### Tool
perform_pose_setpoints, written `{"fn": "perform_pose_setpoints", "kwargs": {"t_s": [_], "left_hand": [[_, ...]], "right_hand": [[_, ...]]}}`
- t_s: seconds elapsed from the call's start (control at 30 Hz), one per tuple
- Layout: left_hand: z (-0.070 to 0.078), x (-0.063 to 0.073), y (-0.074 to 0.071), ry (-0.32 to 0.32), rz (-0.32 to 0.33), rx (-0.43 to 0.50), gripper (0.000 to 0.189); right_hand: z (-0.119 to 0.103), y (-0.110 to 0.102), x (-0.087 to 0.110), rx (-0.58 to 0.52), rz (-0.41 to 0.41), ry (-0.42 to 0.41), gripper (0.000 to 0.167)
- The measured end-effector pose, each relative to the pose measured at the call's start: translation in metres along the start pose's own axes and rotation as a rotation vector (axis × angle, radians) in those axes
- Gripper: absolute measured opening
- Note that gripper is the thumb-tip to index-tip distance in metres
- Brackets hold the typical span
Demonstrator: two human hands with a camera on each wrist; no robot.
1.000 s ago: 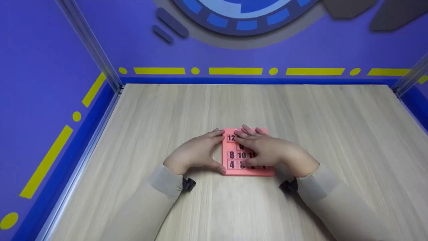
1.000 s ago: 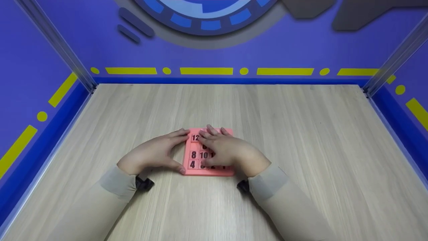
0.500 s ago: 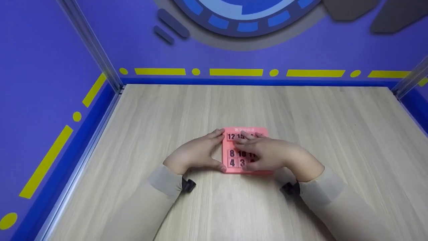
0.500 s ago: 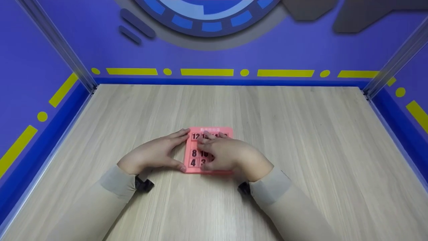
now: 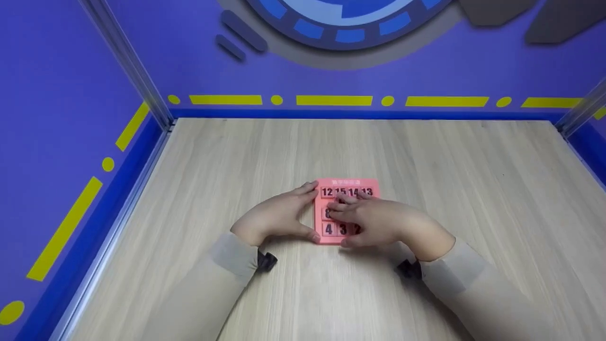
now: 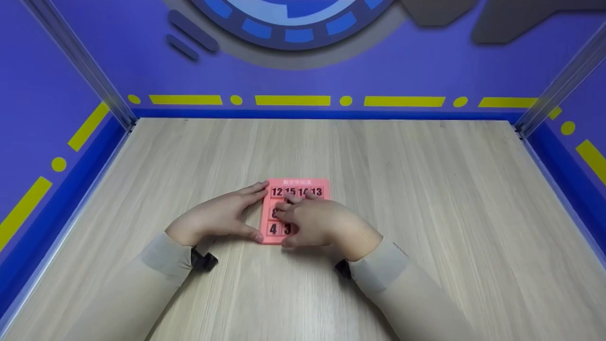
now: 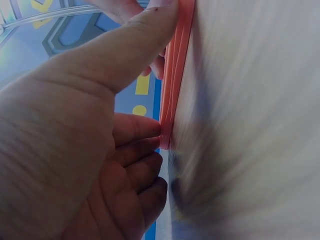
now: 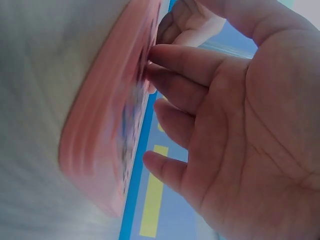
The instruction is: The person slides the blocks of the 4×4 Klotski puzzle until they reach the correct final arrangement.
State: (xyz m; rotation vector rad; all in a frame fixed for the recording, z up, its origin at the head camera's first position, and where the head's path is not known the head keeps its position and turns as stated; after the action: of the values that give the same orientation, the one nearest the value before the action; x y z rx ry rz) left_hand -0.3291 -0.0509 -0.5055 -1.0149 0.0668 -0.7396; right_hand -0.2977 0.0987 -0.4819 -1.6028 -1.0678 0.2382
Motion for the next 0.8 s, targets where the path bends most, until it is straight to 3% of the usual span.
{"fn": "perform_pose_setpoints", "kwargs": {"t_s": [0.27, 0.6, 0.8], "left_hand": [[0.001, 0.0, 0.0, 0.001, -0.001, -0.009, 0.124], [-0.001, 0.001, -0.001, -0.006, -0.002, -0.005, 0.126], [0.001, -0.001, 0.0, 0.002, 0.004, -0.011, 0.127]], "right_hand": [[0.011, 0.0, -0.006, 0.0, 0.034, 0.041, 0.081], [0.024, -0.002, -0.009, 0.007, 0.068, 0.016, 0.09], [0.014, -0.011, 0.001, -0.024, 0.181, -0.035, 0.079]]}}
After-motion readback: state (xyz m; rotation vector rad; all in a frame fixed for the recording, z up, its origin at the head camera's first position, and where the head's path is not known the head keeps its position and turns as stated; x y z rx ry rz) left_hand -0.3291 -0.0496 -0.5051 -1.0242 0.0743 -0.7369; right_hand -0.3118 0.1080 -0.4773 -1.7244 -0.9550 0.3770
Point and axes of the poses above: each hand's wrist, its own x-axis away from the middle knuckle, its own y-axis out of the palm, z = x × y, the point moved 10 cm from there along -x, towards the middle knuckle, and after that the axes turned 3 degrees about -z, right-handed, at the moved point
